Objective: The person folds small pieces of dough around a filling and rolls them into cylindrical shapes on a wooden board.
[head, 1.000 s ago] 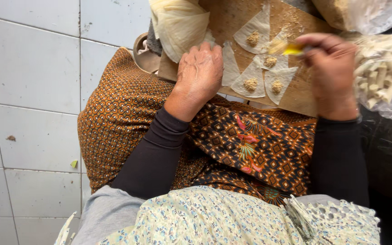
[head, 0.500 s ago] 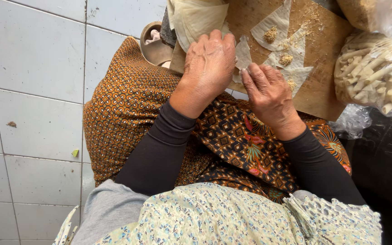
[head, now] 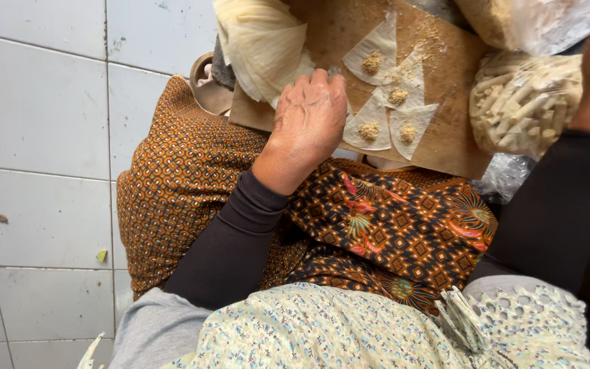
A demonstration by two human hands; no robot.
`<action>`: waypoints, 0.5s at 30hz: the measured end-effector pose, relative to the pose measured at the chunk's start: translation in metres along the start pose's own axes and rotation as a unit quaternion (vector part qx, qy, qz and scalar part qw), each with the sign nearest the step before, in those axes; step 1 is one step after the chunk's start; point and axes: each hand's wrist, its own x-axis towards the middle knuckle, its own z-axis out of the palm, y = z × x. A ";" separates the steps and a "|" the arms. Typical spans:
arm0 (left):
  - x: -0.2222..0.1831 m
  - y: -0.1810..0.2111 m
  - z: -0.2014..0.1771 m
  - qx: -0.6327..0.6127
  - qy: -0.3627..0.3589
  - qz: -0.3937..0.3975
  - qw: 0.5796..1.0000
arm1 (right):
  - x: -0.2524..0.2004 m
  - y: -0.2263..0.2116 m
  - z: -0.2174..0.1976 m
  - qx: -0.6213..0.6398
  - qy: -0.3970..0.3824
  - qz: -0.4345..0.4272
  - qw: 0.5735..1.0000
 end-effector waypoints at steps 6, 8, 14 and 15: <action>0.008 0.012 0.004 -0.024 -0.003 0.013 1.000 | 0.016 0.077 0.049 0.048 0.019 0.047 0.998; 0.010 0.016 0.002 -0.015 -0.012 0.011 1.000 | 0.017 0.083 0.055 0.042 0.041 0.055 0.997; 0.018 0.028 -0.004 -0.090 -0.059 0.032 0.994 | 0.005 0.102 0.053 0.149 0.046 0.143 0.977; 0.023 0.029 -0.006 -0.113 -0.064 0.038 0.991 | 0.003 0.105 0.052 0.156 0.053 0.147 0.975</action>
